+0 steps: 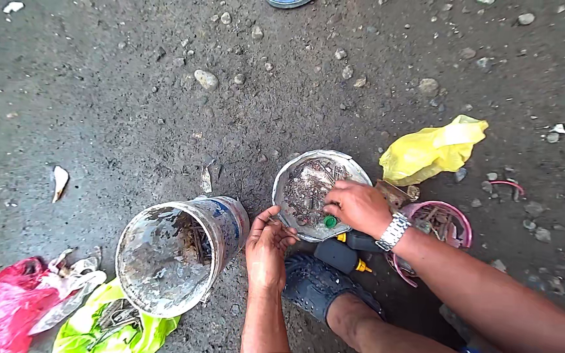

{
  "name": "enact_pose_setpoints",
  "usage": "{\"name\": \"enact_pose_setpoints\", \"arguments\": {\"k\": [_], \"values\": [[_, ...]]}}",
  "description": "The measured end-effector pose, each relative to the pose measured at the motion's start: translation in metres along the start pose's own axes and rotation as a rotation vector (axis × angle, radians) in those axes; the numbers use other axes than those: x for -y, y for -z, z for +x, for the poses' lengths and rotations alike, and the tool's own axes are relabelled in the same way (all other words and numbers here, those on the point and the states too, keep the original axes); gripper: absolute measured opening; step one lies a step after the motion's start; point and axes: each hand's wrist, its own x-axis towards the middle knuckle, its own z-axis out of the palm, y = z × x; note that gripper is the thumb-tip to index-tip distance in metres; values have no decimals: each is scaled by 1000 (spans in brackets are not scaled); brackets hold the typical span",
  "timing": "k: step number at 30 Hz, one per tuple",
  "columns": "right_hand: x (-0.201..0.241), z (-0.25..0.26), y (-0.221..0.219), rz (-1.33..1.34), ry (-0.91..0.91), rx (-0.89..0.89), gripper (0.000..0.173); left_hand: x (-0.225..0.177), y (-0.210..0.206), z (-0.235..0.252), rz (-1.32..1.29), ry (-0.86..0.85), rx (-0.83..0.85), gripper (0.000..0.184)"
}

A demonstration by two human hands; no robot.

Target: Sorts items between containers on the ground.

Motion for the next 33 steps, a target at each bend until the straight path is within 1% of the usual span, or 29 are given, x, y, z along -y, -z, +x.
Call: {"name": "enact_pose_setpoints", "arguments": {"k": [3, 6, 8, 9, 11, 12, 14, 15, 16, 17, 19, 21, 23, 24, 25, 27, 29, 31, 33], "values": [[19, 8, -17, -69, -35, 129, 16, 1, 0, -1, 50, -7, 18, 30], [28, 16, -19, -113, -88, 198, 13, -1, 5, -3, 58, -23, 19, 31], [25, 17, -16, -84, -109, 175, 13, -1, 8, -5, 51, -32, 14, 31], [20, 16, -14, -18, -126, 153, 13, -1, 9, -5, 41, -33, 9, 31], [9, 13, -7, 244, -172, 99, 11, 0, 12, -6, 17, -31, -7, 31], [5, 10, -3, 436, -193, 73, 8, 0, 12, -7, 2, -25, -14, 31], [3, 1, 6, 921, -245, 72, 6, 0, 11, -7, -24, -8, -21, 31], [4, -3, 9, 1136, -263, 92, 7, 0, 11, -7, -34, 1, -24, 31], [5, -6, 11, 1284, -275, 119, 10, 1, 10, -7, -42, 6, -21, 31], [5, -8, 12, 1373, -282, 154, 11, 1, 9, -7, -46, 4, -12, 31], [9, -11, 12, 1426, -293, 192, 13, 1, 8, -8, -32, -7, 7, 32], [12, -10, 10, 1385, -293, 208, 17, -1, 9, -11, -5, -27, 14, 33], [14, 1, 3, 1238, -272, 247, 21, -6, 10, -14, 0, -49, 23, 33], [16, 8, -1, 1098, -255, 267, 20, -8, 11, -17, -4, -62, 32, 33], [20, 16, -5, 898, -232, 273, 21, -11, 11, -20, -11, -76, 42, 34], [32, 30, -16, 479, -193, 278, 28, -16, 11, -25, -27, -106, 61, 34], [45, 38, -27, 203, -156, 264, 30, -20, 10, -27, -28, -130, 72, 34], [54, 42, -30, 92, -157, 271, 26, -22, 11, -28, -21, -137, 69, 34], [60, 42, -30, 43, -174, 280, 21, -23, 14, -28, -15, -139, 60, 34]]}}
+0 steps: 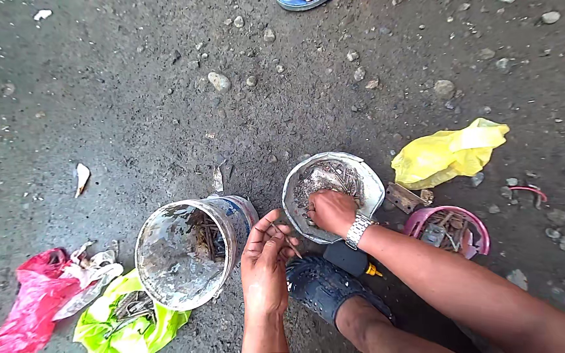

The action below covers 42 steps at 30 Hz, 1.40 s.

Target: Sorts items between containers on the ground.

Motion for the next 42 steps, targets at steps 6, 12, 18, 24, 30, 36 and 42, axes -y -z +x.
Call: {"name": "enact_pose_setpoints", "arguments": {"k": [6, 12, 18, 24, 30, 36, 42], "values": [[-4, -8, 0, 40, -23, 12, 17, 3, 7, -1, -5, 5, -32, 35], [-33, -39, 18, 1161, -6, 183, 11, 5, 1, -4, -39, 67, -5, 31], [-29, -60, 34, 1377, 83, 394, 9, 13, -11, -3, 142, 129, 102, 21], [-6, -69, 46, 1334, 142, 425, 8, 3, 1, -10, 259, -51, 153, 12], [-25, -56, 37, 1312, 173, 285, 39, -98, 129, -60, 510, -385, -157, 20], [-44, -46, 23, 848, 134, 51, 14, -122, 277, -62, 945, -33, -951, 30], [-46, -32, 5, 233, 134, -62, 7, -115, 275, -62, 424, -152, -964, 34]]}}
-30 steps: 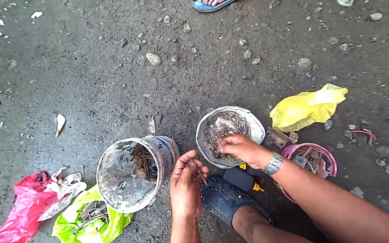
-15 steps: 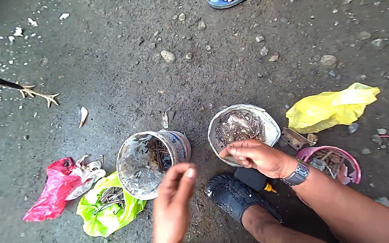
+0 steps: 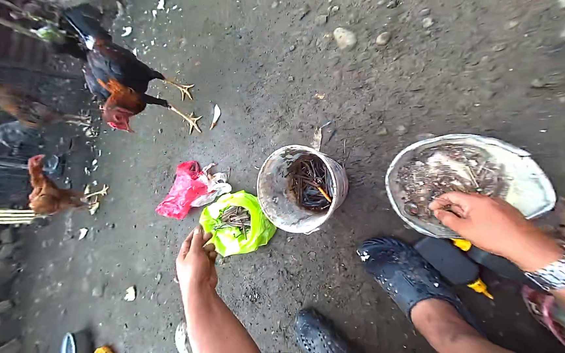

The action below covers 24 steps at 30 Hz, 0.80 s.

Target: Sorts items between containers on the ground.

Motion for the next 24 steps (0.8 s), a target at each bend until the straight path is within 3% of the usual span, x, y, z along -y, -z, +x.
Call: {"name": "enact_pose_setpoints", "arguments": {"k": [3, 5, 7, 11, 14, 24], "values": [[-2, 6, -11, -232, 19, -2, 12, -25, -21, -37, -637, 73, 398, 53], [3, 9, -14, -329, -18, 29, 17, -36, -39, -58, -830, 54, 623, 60], [11, 9, -16, -369, -40, 29, 21, -45, -56, -77, -898, 88, 711, 64], [12, 9, -17, -403, -76, 37, 31, -48, -77, -94, -1037, 276, 811, 80], [9, 10, -17, -427, -97, 64, 38, -49, -86, -99, -1036, 319, 820, 88], [4, 4, -18, -421, -101, 61, 21, -51, -97, -101, -996, 331, 799, 91]]}}
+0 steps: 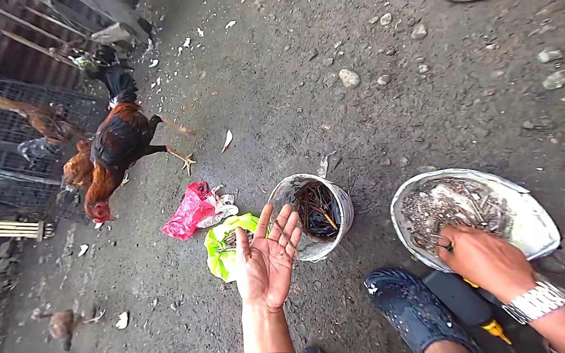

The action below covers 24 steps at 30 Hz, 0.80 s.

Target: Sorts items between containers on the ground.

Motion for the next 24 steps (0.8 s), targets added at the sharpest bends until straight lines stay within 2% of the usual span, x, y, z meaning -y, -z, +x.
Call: {"name": "enact_pose_setpoints", "arguments": {"k": [2, 4, 6, 8, 10, 13, 15, 21, 24], "values": [[-1, -1, -1, -7, 2, -12, 20, 2, -3, 2, 56, -5, -21, 93], [1, -2, 6, 28, 4, 9, 21, 2, -6, 4, 286, -51, -48, 90], [3, -5, 21, 192, 22, 82, 25, 5, -7, 3, 649, -192, -131, 66], [-6, -11, 30, 491, 66, 127, 24, 13, -11, 2, 828, -293, -149, 54], [-10, -16, 33, 915, 127, 160, 23, 19, -22, -1, 761, -323, -134, 49], [-7, -26, 37, 1510, 151, 328, 45, 38, -38, -10, 700, -302, -32, 43], [-8, -29, 40, 1717, 172, 463, 52, 58, -47, -16, 752, -289, 47, 37], [-2, -43, 48, 1839, 299, 672, 56, 128, -64, -12, 1438, -315, 272, 21], [1, -47, 53, 1835, 396, 722, 55, 146, -70, -4, 1534, -221, 295, 23]]}}
